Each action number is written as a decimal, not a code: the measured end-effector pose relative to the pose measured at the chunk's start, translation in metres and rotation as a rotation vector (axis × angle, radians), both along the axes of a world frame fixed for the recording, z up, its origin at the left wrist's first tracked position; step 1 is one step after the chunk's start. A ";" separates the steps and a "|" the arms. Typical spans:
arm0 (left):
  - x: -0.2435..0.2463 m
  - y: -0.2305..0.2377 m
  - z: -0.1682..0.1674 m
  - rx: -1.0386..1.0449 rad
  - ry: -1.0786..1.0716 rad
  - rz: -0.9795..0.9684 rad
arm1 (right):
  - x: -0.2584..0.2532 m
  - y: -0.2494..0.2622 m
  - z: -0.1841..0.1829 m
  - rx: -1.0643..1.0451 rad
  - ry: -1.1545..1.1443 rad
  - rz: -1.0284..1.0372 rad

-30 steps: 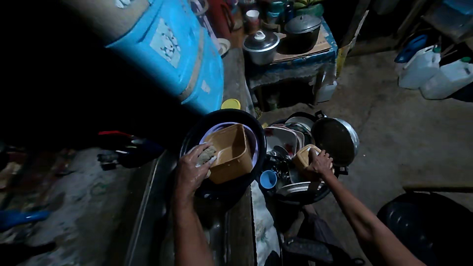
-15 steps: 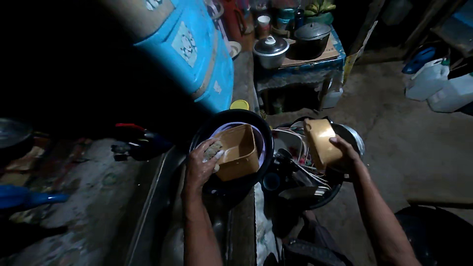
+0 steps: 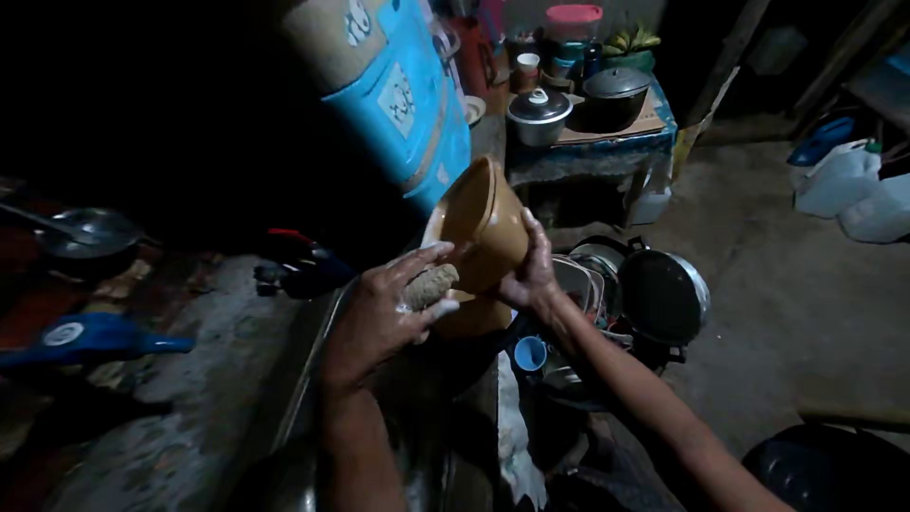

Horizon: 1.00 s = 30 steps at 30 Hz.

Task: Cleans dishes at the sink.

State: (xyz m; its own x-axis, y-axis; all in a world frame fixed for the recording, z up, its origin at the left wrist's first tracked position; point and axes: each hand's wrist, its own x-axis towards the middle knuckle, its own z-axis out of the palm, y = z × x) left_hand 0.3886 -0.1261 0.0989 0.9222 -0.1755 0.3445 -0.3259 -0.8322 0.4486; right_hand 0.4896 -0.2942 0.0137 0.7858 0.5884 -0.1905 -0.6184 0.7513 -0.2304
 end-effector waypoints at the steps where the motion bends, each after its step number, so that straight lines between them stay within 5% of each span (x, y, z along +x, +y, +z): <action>1: 0.002 0.002 0.003 0.028 -0.002 0.035 | -0.003 0.010 0.001 -0.012 0.050 0.007; 6: 0.019 0.031 0.012 0.103 0.177 0.146 | -0.008 0.019 0.000 -0.293 0.101 0.078; 12: 0.050 0.043 -0.006 0.210 0.496 0.237 | -0.009 -0.060 -0.021 -0.810 -0.401 -0.108; 17: 0.060 0.029 -0.019 0.209 0.602 0.169 | 0.020 -0.170 -0.107 -1.488 -0.697 -0.461; 22: 0.067 0.031 -0.030 0.186 0.626 0.174 | 0.041 -0.264 -0.169 -2.172 -0.677 -0.237; 25: 0.062 0.033 -0.024 0.072 0.475 0.150 | 0.042 -0.301 -0.205 -2.315 -0.514 -0.172; 30: 0.058 0.038 -0.025 -0.001 0.391 0.275 | 0.038 -0.317 -0.228 -2.243 -0.321 0.007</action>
